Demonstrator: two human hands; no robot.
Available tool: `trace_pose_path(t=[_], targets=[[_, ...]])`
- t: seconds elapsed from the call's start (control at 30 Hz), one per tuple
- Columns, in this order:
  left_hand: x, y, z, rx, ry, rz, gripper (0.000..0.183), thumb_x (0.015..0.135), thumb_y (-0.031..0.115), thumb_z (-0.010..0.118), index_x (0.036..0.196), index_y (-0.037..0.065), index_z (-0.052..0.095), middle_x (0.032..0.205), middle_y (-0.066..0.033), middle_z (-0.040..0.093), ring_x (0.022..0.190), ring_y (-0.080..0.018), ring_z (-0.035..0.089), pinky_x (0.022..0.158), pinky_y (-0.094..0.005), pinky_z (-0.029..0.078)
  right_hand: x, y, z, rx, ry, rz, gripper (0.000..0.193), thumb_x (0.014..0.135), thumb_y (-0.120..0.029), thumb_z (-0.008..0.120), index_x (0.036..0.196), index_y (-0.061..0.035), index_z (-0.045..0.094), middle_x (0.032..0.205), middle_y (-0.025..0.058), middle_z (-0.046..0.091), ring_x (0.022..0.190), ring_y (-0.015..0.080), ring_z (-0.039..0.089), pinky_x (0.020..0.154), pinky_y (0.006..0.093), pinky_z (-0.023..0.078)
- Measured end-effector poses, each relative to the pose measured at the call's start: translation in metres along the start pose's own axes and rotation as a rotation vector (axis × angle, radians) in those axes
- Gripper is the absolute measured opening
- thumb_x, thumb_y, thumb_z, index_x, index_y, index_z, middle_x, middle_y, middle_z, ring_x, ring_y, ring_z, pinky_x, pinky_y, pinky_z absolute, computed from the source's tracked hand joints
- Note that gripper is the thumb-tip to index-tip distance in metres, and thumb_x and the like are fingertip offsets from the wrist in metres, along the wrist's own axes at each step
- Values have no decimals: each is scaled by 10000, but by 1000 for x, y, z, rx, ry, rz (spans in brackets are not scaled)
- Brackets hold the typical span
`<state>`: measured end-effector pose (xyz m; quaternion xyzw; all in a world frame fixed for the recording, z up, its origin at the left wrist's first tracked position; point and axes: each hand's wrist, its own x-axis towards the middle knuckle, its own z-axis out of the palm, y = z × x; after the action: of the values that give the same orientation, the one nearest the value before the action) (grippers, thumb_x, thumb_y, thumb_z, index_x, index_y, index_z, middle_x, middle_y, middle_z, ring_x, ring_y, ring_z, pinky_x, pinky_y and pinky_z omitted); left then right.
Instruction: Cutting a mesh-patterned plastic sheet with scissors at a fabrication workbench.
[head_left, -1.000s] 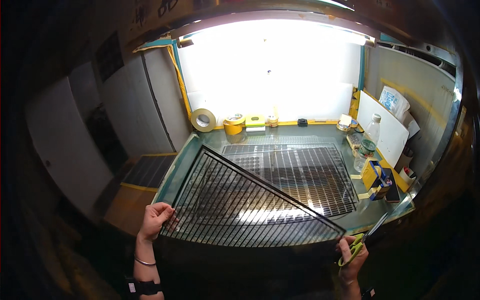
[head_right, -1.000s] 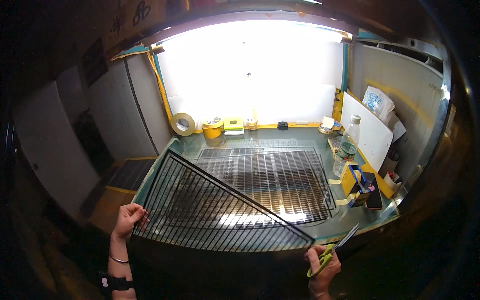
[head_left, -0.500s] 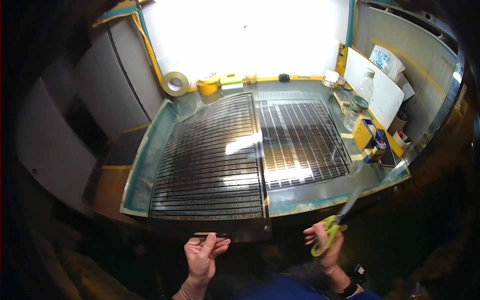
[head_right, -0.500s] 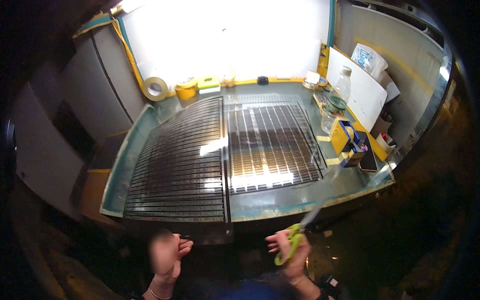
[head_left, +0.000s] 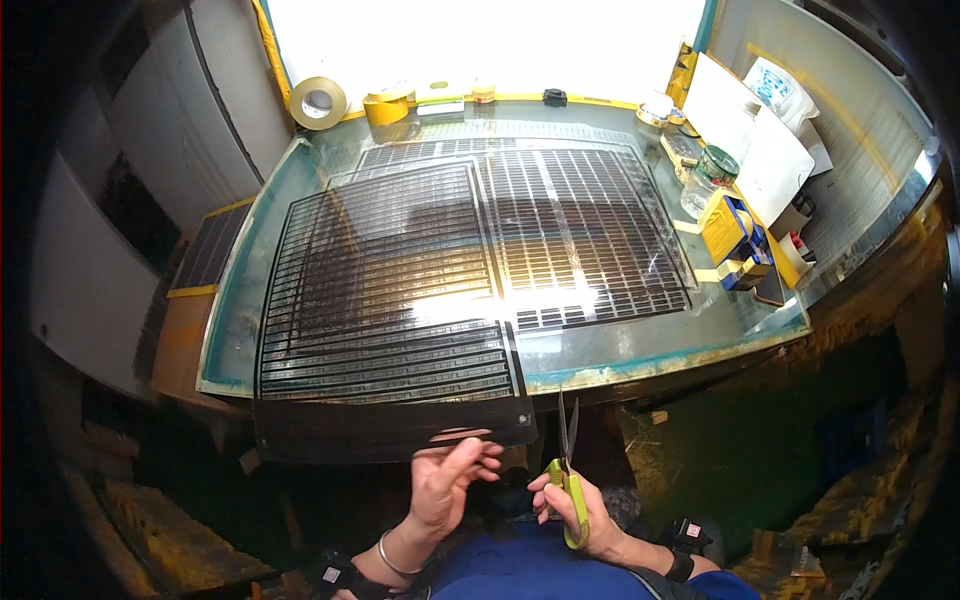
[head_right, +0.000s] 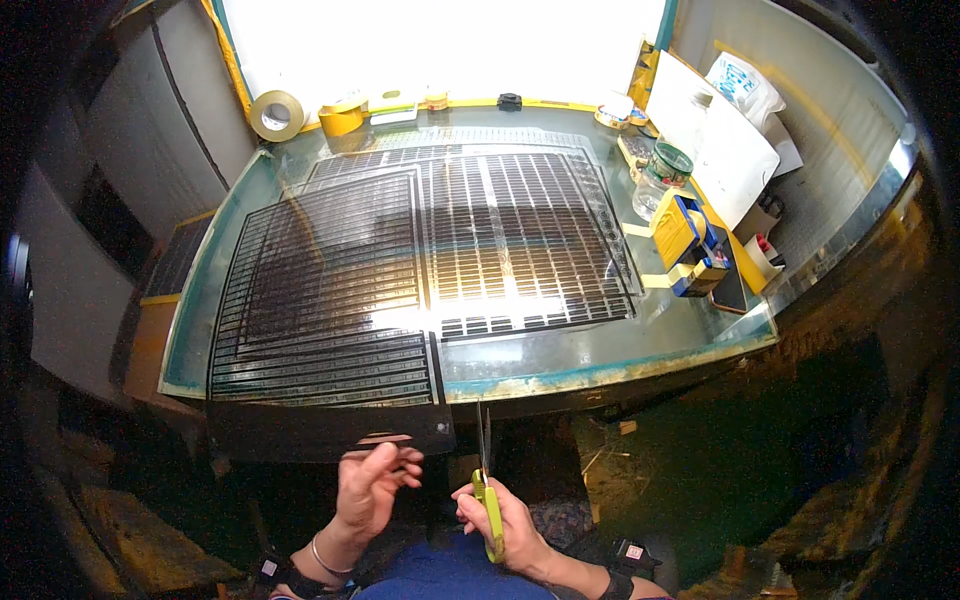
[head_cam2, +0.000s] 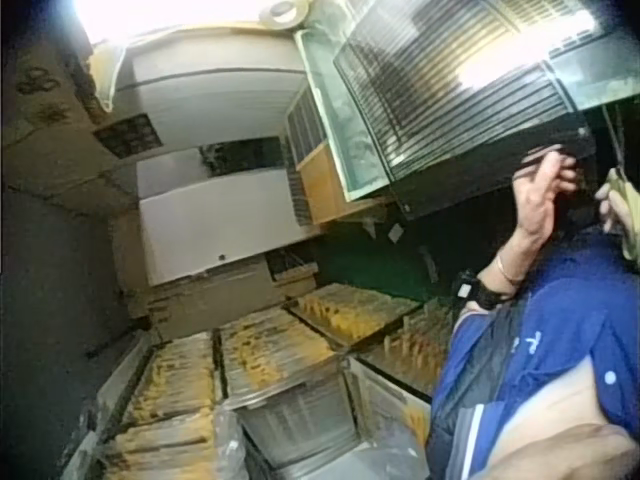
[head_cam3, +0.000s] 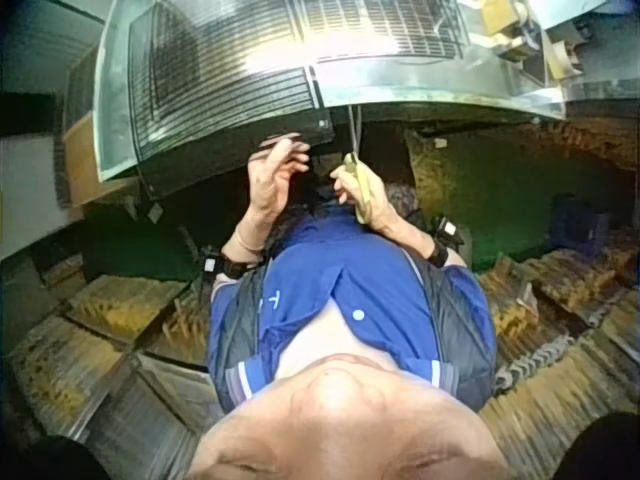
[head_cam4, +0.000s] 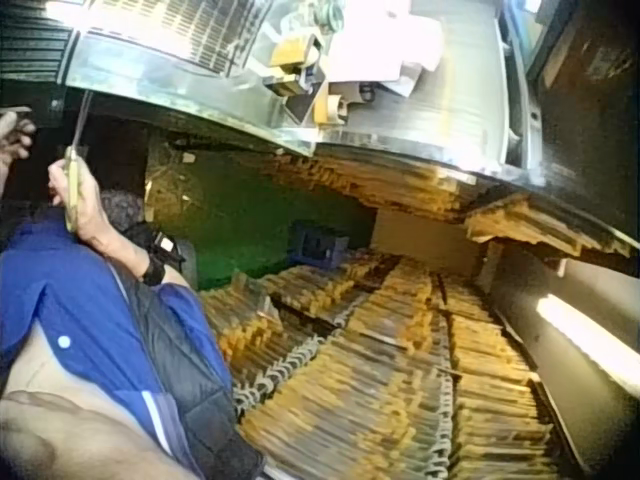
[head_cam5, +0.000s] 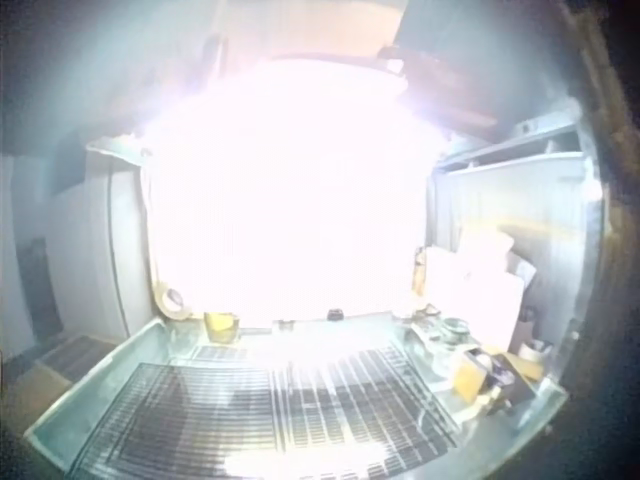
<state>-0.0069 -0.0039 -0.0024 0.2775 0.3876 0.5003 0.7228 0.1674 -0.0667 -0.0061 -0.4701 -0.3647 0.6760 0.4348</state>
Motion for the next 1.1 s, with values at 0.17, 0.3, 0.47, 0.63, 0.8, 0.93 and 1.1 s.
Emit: trace_pose_path(t=[0.17, 0.3, 0.47, 0.63, 0.8, 0.93, 1.1], targets=[[10, -5, 15, -11, -82, -71, 192, 831, 150, 531, 946, 0, 569, 786, -134, 612, 634, -175, 586, 538, -261, 477, -1, -2, -2, 33, 35, -8, 242, 865, -195, 507, 1004, 3, 489, 775, 40, 516, 705, 89, 508, 615, 216, 438], [8, 0, 14, 38, -90, -95, 198, 836, 160, 521, 875, -22, 588, 717, -121, 611, 587, -167, 573, 511, -251, 461, 5, -24, -7, -59, 206, -171, 178, 801, -71, 583, 946, -20, 492, 850, 77, 583, 722, 88, 539, 630, 205, 438], [-20, 20, 13, 38, -237, -115, 208, 841, 137, 511, 852, -50, 600, 707, -121, 618, 597, -154, 579, 554, -246, 475, 53, -58, -11, -370, 203, -694, 273, 723, 17, 624, 921, -21, 441, 1005, 130, 566, 840, 158, 570, 749, 253, 453], [-46, 35, 17, 118, -366, -158, 177, 829, 111, 536, 885, -47, 595, 763, -123, 623, 670, -147, 591, 620, -252, 490, 81, -102, -4, -760, -48, -868, 166, 691, 19, 638, 774, -16, 499, 1082, 152, 567, 995, 197, 558, 807, 281, 443], [-45, 40, 25, 158, -623, 104, 482, 586, 42, 775, 1014, -24, 561, 822, -97, 624, 692, -106, 587, 598, -208, 476, 98, -131, 10, -790, -83, -1122, 160, 673, -40, 683, 781, -49, 565, 698, 70, 603, 660, 181, 625, 580, 266, 484], [-23, 22, 23, 430, -407, 86, 227, 793, 64, 599, 1005, -10, 569, 806, -81, 624, 677, -102, 580, 582, -209, 468, 75, -188, 45, -275, -152, -1033, 139, 737, -37, 663, 779, 15, 542, 735, 39, 607, 728, 84, 588, 631, 221, 503], [-14, 16, 14, 337, -393, -54, 403, 818, 120, 579, 1179, 15, 433, 968, -117, 585, 769, -140, 587, 612, -233, 501, 42, -244, 37, 270, -143, -944, 170, 729, -29, 658, 839, -19, 529, 821, 138, 627, 727, 175, 618, 645, 262, 502]])
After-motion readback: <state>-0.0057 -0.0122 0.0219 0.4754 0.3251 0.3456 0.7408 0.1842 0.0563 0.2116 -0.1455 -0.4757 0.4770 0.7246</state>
